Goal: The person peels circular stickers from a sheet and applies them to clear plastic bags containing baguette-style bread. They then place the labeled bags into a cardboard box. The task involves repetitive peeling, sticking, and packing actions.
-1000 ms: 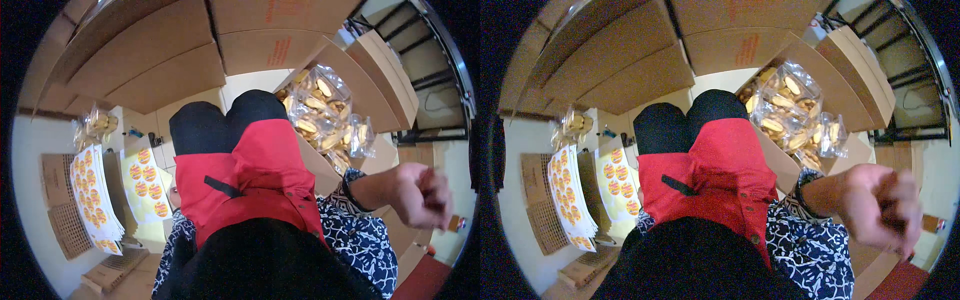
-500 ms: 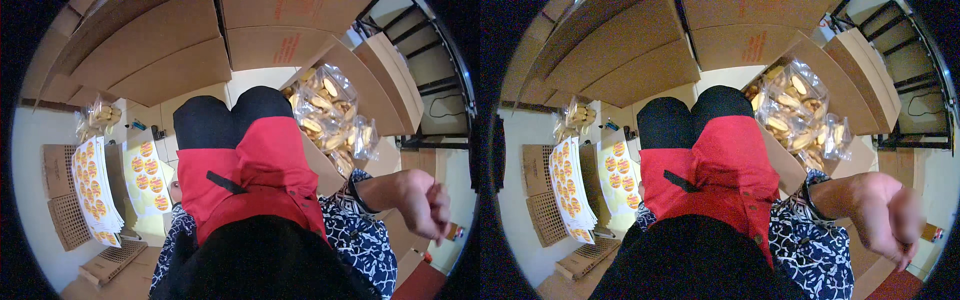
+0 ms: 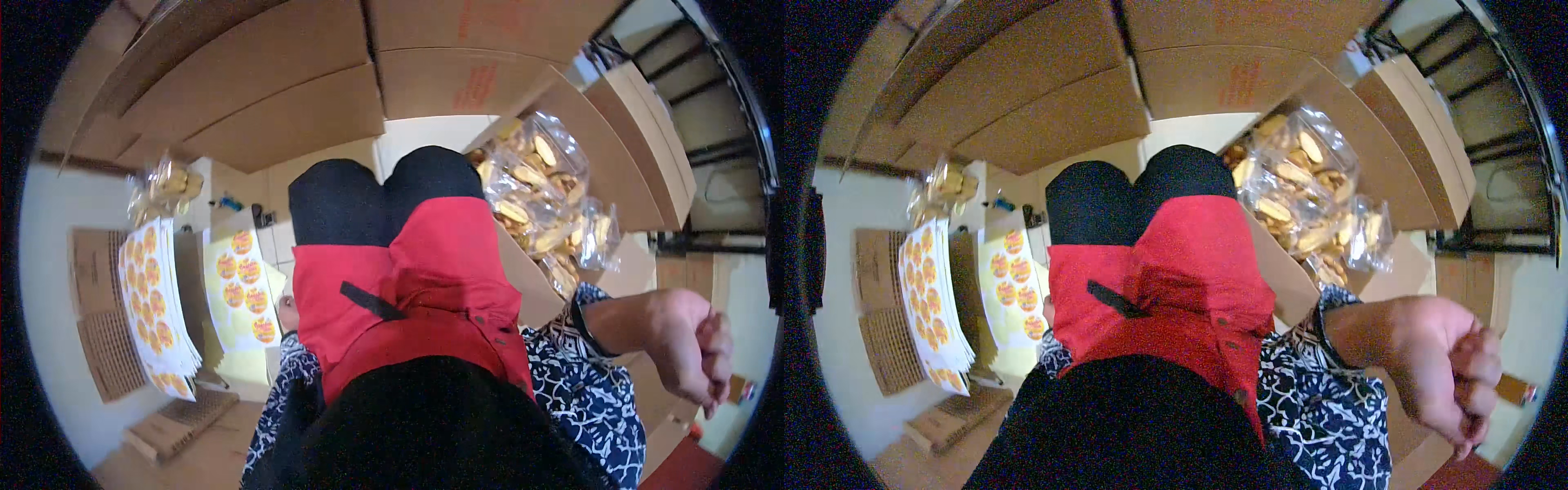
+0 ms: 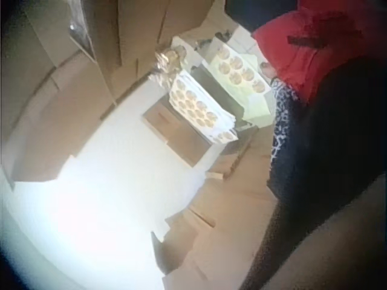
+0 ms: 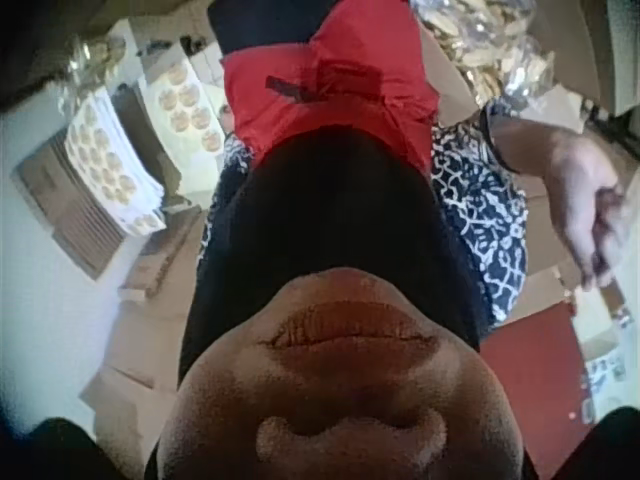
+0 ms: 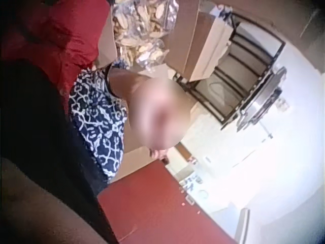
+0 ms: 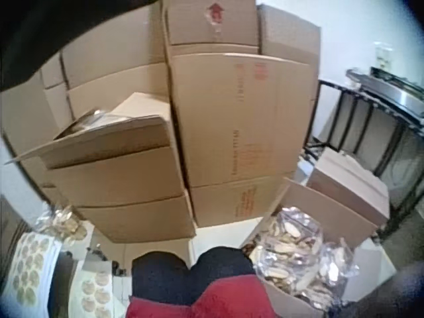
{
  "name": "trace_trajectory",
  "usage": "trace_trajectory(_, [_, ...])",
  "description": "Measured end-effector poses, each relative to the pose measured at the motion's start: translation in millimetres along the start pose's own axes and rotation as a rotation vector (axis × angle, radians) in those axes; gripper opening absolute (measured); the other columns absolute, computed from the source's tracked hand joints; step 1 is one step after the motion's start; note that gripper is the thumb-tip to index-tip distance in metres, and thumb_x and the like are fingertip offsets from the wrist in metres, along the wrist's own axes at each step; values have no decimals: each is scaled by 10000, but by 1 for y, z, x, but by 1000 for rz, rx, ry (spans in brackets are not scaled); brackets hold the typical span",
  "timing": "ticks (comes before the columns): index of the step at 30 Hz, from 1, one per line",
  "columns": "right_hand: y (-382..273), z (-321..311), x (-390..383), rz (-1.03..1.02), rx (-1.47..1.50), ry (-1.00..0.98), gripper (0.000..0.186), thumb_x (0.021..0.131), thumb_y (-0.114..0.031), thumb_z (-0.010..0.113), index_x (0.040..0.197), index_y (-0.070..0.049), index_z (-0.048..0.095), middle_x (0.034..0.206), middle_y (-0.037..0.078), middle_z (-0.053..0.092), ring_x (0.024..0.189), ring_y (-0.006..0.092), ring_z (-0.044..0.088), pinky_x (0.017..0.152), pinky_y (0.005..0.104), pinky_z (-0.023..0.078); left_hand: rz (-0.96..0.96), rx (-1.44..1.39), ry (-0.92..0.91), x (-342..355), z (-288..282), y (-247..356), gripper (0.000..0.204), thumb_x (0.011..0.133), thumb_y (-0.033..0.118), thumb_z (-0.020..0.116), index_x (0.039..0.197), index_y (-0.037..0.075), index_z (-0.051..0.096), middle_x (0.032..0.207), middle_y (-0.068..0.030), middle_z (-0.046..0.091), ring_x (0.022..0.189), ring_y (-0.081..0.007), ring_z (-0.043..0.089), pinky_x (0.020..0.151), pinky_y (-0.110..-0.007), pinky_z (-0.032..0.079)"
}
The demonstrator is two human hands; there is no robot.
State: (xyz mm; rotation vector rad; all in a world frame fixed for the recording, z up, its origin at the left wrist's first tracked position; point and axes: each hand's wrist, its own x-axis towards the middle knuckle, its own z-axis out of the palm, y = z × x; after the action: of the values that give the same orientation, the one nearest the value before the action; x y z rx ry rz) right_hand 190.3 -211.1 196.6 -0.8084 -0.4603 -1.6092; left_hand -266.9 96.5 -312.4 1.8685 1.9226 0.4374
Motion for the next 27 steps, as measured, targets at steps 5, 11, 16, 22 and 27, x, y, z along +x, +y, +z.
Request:
trace_trajectory(5, [3, 3, -12, 81, -97, -303, 332, 914, -410, 387, 661, -206, 455, 511, -76, 250, 437, 65, 247, 426, 204, 212, -66, 79, 8, 2, 9, -19, 233, 808, 233, 500, 959, 75, 580, 867, -178, 619, 814, -351, 592, 696, -422, 459])
trace_trajectory(11, [-2, -8, -22, 462, 324, -329, 224, 883, -299, 468, 724, -162, 545, 558, -65, 230, 481, 84, 216, 462, 219, 158, 49, -85, 74, -18, -36, 54, 392, 753, 166, 593, 1083, -21, 494, 1000, -220, 560, 892, -360, 550, 722, -394, 456])
trace_trajectory(16, [-16, 3, -14, 259, 155, -220, 300, 889, -395, 435, 685, -181, 487, 500, -50, 185, 420, 79, 160, 427, 239, 170, 27, 25, 20, -22, -43, 65, 409, 704, 96, 601, 1069, -53, 495, 1042, -243, 488, 984, -367, 466, 881, -391, 372])
trace_trajectory(22, [-2, -17, -21, 543, 361, 149, 266, 880, -387, 447, 730, -183, 527, 497, -55, 218, 433, 75, 221, 437, 229, 201, 28, 59, 6, -8, -24, -4, 401, 718, 137, 590, 1081, -13, 510, 990, -215, 524, 948, -357, 496, 826, -394, 403])
trace_trajectory(27, [-9, -23, 4, 308, 399, -122, 349, 885, -405, 429, 612, -188, 436, 497, -68, 195, 431, 61, 194, 433, 235, 167, 18, 26, 26, 4, -9, 18, 436, 724, 180, 604, 1105, -2, 492, 941, -176, 558, 881, -330, 531, 767, -388, 419])
